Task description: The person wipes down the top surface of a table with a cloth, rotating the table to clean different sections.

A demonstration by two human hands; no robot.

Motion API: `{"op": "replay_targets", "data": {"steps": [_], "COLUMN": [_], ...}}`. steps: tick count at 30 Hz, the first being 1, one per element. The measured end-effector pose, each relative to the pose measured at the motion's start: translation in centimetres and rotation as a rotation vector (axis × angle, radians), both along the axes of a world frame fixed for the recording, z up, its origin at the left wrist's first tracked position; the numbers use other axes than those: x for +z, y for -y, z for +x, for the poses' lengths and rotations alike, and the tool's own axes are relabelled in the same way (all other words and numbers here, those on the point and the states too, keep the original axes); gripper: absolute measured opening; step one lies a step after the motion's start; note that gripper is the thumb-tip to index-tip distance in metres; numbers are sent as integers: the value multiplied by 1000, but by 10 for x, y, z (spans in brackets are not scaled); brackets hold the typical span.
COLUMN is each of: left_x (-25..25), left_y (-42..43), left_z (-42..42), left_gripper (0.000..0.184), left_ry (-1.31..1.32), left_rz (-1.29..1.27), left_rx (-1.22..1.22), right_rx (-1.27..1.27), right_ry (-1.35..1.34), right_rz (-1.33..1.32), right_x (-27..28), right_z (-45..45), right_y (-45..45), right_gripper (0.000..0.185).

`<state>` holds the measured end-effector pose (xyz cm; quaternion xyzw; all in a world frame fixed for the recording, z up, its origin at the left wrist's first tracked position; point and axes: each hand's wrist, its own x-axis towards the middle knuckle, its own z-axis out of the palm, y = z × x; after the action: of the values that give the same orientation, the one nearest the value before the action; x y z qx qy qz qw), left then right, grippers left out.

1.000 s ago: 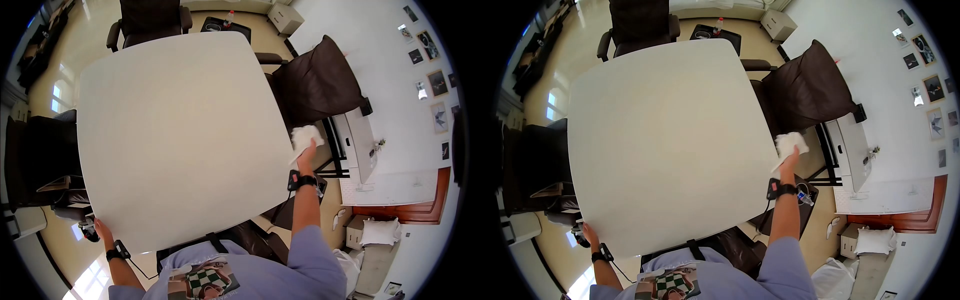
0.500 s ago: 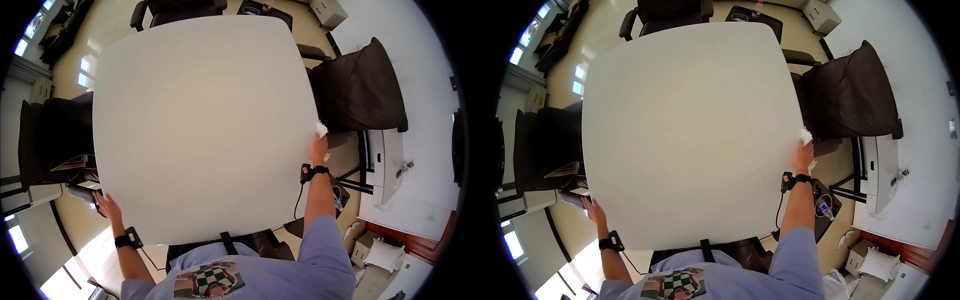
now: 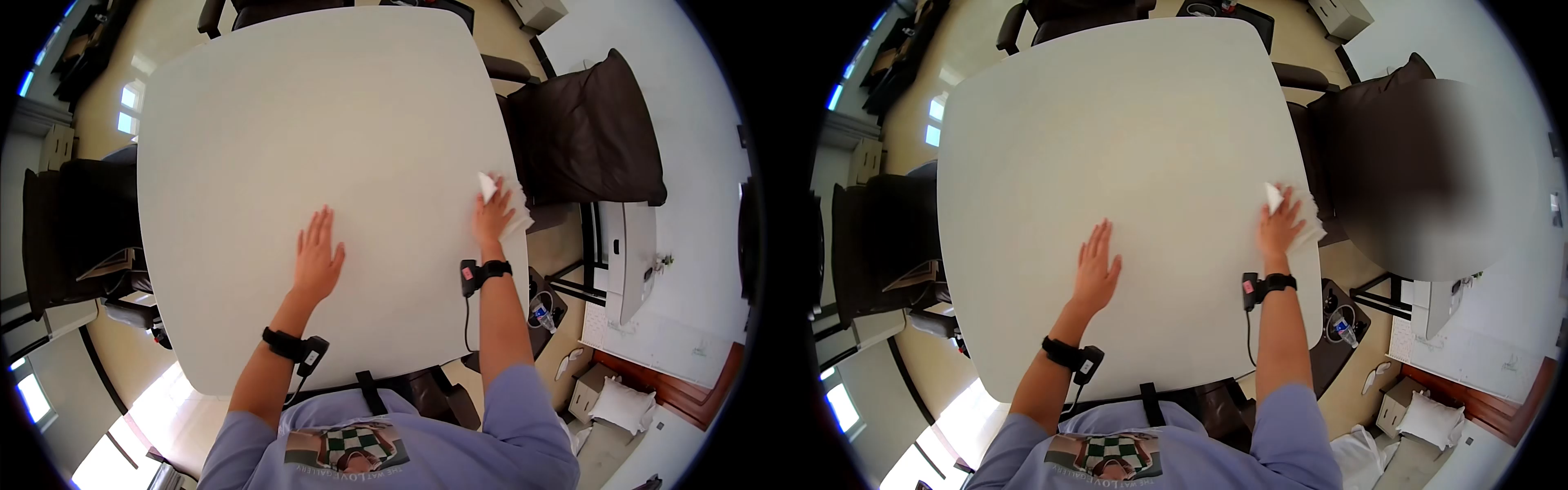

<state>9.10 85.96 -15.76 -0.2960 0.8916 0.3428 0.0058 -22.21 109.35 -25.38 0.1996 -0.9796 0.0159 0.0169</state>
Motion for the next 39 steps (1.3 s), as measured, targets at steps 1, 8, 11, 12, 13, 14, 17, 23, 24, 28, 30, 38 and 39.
{"op": "replay_targets", "data": {"steps": [1,8,11,12,13,14,17,23,24,28,30,38,39], "left_x": [4,12,10,6,1,-3,-22,-29,-24,-17,-18,-11,-12], "left_y": [-6,-27,-31,-31,-30,-31,-23,5,9,42,62,113,121], "left_z": [-9,-62,-70,-68,-65,-63,-44,-4,2,45,71,160,172], "left_gripper": [59,60,58,50,50,47,40,39,39,39,39,40,41], "left_ry": [-26,-132,-131,-189,-190,-143,-54,-132,-66,-1,3,74,90], "left_rz": [26,-56,-131,-113,-115,-142,-251,-347,-323,-298,-301,-291,-291], "left_rx": [-50,-285,-395,-405,-401,-414,-387,-264,-259,-170,-125,37,60], "right_rx": [38,242,309,348,352,365,397,478,494,558,601,741,758], "right_ry": [-11,-3,29,-11,-13,-131,-363,-135,-126,-111,-109,-64,-59], "right_rz": [12,-28,-33,-34,-34,53,225,178,156,76,82,26,14], "right_x": [4,17,21,16,13,11,7,9,9,11,13,25,25], "right_z": [13,103,138,149,161,173,205,242,248,284,308,393,405], "right_y": [13,78,99,107,116,124,146,181,188,228,253,324,334], "right_gripper": [60,59,62,65,65,65,65,67,68,68,69,64,63]}}
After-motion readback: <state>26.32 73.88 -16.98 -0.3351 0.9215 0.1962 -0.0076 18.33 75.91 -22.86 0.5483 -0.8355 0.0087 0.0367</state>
